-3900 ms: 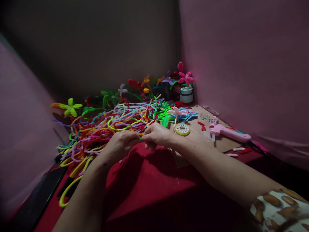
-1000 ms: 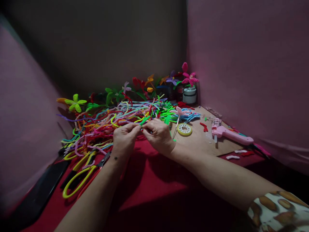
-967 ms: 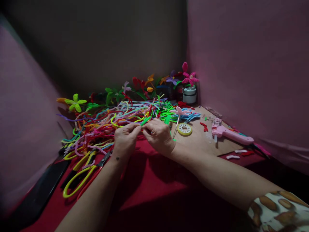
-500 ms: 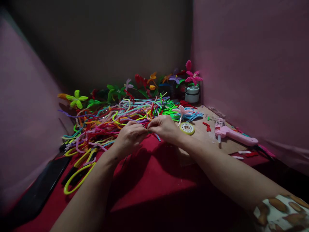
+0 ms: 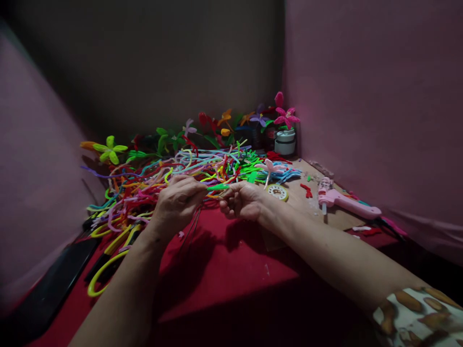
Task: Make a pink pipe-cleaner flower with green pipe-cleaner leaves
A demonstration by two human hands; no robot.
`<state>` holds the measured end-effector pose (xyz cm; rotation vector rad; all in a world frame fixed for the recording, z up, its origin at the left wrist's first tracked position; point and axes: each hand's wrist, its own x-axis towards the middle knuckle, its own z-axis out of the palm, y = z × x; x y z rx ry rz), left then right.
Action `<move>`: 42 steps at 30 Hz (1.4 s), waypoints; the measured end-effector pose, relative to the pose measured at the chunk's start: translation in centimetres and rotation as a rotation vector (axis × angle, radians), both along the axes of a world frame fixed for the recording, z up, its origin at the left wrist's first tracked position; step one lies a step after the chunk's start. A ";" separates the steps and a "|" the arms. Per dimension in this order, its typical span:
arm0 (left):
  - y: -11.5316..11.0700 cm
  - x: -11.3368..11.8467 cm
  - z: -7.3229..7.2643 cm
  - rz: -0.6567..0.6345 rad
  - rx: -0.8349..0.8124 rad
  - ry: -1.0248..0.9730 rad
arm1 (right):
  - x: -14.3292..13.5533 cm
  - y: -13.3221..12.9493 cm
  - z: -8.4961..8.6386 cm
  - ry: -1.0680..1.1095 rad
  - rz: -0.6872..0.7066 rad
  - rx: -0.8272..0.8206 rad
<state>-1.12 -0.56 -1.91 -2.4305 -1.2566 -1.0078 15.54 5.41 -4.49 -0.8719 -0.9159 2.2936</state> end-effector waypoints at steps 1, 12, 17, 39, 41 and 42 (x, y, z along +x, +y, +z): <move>0.1 -0.2 0.0 0.004 -0.005 0.004 | 0.0 -0.1 0.3 -0.038 -0.039 0.068; 0.4 -0.5 -0.5 -0.011 -0.135 0.057 | -0.2 -2.6 0.5 -0.474 -0.399 1.630; 0.5 -0.4 -0.8 0.003 -0.139 0.264 | -0.6 -2.3 0.7 -0.521 -0.168 1.115; 1.2 0.4 -1.2 0.173 -0.615 -1.037 | -1.7 -1.9 -0.8 -0.308 -0.463 0.959; 1.6 1.0 -2.1 0.040 -0.745 -1.127 | -1.9 -2.1 -1.2 -0.328 -0.448 1.012; 1.8 1.2 -2.5 -0.005 -0.740 -1.162 | -2.0 -2.2 -1.4 -0.342 -0.429 1.033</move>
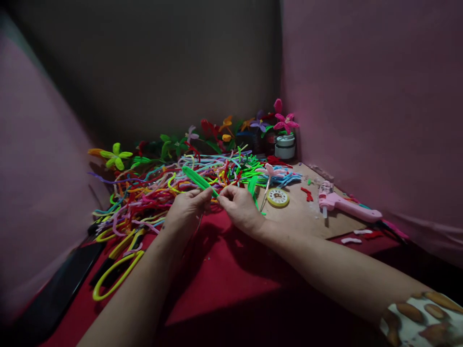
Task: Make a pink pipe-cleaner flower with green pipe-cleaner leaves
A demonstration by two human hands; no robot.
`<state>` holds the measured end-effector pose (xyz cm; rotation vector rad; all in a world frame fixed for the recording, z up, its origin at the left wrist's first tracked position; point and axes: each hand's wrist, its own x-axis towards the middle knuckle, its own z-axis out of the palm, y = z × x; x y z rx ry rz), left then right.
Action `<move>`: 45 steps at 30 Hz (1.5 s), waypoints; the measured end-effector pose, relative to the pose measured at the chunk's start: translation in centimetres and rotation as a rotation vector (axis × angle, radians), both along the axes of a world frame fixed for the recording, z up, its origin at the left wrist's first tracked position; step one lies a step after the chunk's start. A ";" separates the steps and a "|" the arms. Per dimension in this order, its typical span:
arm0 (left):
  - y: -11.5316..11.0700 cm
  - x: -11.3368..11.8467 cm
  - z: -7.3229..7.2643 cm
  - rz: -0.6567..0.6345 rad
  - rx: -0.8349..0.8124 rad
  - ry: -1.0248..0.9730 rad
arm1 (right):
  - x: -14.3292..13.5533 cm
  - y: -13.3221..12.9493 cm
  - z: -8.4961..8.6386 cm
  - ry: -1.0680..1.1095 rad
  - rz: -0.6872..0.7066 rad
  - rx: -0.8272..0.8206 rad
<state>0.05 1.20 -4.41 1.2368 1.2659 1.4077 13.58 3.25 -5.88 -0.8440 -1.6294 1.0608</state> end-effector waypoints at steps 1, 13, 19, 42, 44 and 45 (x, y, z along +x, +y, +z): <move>0.1 0.1 -0.3 -0.003 0.020 -0.029 | -0.1 0.0 -0.1 -0.024 0.016 0.002; -0.3 0.8 -0.2 -0.066 0.045 0.006 | 0.1 -0.2 0.1 0.134 0.197 -0.447; -0.3 0.4 0.2 -0.090 0.045 -0.004 | -0.2 -0.6 0.0 0.114 0.151 -0.501; -0.4 -0.9 1.2 0.149 0.047 0.159 | -0.3 -0.8 -0.5 -0.045 0.350 -0.501; -0.3 -1.2 1.1 0.147 0.033 0.168 | -0.3 -0.8 -0.6 -0.080 0.367 -0.487; -0.3 -1.2 1.1 0.140 0.019 0.158 | -0.2 -0.8 -0.7 -0.097 0.378 -0.475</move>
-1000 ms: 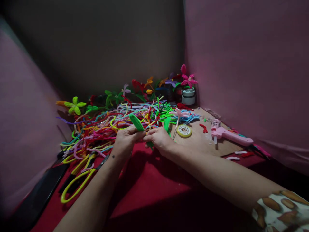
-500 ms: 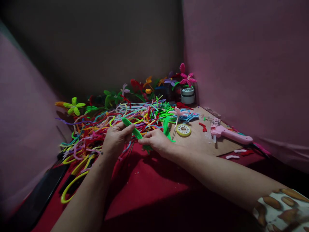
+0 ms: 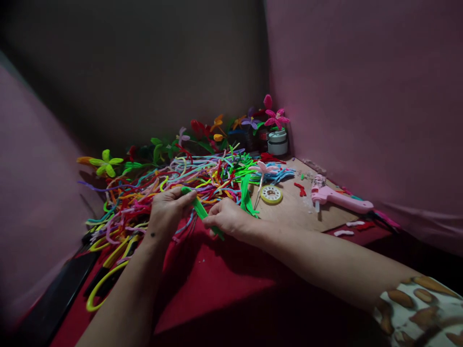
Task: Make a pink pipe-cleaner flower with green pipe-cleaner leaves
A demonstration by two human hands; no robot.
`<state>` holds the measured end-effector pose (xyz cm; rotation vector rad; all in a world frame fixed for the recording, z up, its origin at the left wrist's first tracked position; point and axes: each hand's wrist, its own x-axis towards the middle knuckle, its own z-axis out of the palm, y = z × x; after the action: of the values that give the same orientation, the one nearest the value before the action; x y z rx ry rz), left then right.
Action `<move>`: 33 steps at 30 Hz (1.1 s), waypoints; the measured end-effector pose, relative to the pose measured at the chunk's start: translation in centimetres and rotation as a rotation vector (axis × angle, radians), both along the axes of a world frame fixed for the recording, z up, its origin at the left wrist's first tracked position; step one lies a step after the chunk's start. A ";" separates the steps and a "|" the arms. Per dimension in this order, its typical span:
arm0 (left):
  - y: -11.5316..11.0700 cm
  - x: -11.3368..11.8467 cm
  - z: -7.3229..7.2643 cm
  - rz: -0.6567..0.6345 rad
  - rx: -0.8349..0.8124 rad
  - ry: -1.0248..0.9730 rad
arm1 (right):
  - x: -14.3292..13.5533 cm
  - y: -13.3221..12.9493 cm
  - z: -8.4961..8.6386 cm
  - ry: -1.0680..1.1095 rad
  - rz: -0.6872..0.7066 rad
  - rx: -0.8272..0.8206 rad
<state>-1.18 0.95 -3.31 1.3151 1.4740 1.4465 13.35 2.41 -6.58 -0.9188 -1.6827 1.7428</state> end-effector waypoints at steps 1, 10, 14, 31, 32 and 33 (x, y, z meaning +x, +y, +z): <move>0.0 0.0 0.0 -0.008 -0.017 -0.025 | 0.0 0.0 -0.1 -0.008 0.012 0.014; 0.1 0.2 0.4 0.018 0.005 -0.195 | 0.2 -0.4 0.1 0.002 0.028 0.045; 0.1 0.4 0.4 -0.056 0.027 -0.272 | 0.3 -0.1 0.4 0.038 -0.116 0.103; 0.8 1.0 -1.9 -0.276 -0.151 -0.276 | 7.1 5.1 3.4 -0.809 -0.756 0.740; 0.8 1.1 -2.0 -0.290 -0.164 -0.286 | 7.8 5.6 3.1 -0.917 -0.759 0.701; 0.9 1.3 -2.2 -0.297 -0.173 -0.302 | 8.2 6.0 2.8 -0.988 -0.732 0.666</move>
<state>0.10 1.83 -5.47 1.0997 1.1264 1.2318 21.59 8.42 -3.80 -1.8619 -1.8695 0.1558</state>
